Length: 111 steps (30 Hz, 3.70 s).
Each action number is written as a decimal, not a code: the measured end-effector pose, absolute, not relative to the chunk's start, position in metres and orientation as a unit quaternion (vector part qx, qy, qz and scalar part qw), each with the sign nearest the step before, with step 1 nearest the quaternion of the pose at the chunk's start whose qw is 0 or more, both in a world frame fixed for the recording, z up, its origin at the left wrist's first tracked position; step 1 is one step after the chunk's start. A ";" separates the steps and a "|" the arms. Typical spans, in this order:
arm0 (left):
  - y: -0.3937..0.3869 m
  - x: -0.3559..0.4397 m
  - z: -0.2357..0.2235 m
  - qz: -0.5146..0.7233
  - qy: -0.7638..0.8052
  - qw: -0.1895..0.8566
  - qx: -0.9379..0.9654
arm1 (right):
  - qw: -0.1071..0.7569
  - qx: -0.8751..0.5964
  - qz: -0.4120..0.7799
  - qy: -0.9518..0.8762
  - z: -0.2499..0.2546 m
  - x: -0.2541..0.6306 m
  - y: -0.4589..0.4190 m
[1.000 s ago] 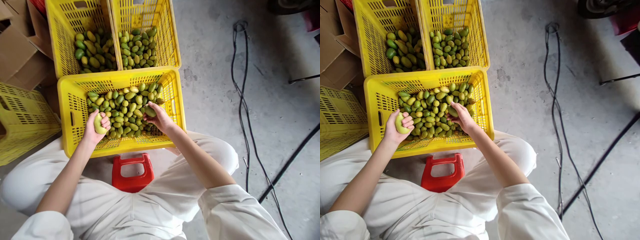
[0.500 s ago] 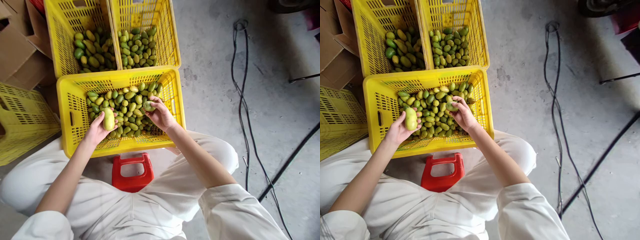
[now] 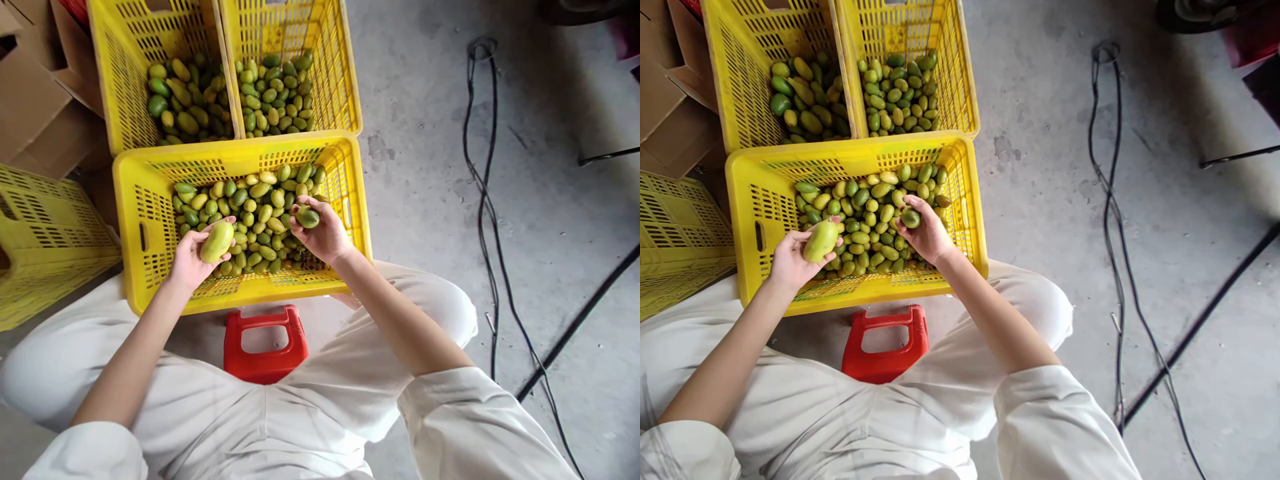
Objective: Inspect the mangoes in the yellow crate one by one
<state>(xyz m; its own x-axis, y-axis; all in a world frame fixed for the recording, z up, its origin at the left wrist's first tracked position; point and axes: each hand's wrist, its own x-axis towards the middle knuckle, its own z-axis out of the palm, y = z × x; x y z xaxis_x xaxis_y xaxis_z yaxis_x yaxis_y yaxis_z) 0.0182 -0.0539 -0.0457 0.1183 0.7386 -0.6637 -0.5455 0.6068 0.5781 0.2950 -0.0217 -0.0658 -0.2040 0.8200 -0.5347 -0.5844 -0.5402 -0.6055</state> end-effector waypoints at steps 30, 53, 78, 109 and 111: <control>-0.060 0.022 -0.064 0.483 0.512 0.699 0.126 | 0.504 -0.481 0.703 -0.144 -0.076 0.291 -0.021; -0.055 0.024 -0.044 0.439 0.501 0.743 0.066 | 0.450 -0.483 0.743 -0.109 -0.070 0.294 -0.020; -0.057 0.020 -0.050 0.528 0.517 0.667 0.093 | 0.465 -0.455 0.747 -0.138 -0.064 0.287 -0.025; -0.040 0.027 -0.025 0.410 0.583 0.696 -0.087 | 0.341 -0.590 0.731 0.012 -0.067 0.291 -0.018; -0.038 0.024 -0.024 0.423 0.577 0.686 -0.133 | 0.347 -0.613 0.708 0.051 -0.070 0.291 -0.018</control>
<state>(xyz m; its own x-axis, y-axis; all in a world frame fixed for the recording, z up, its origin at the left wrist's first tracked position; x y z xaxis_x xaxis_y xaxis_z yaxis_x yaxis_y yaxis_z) 0.0242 -0.0383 -0.0241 -0.0244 0.4259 -0.9045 -0.7340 0.6066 0.3054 0.2911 -0.0176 -0.0703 -0.0065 0.4282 -0.9037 -0.5540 -0.7539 -0.3532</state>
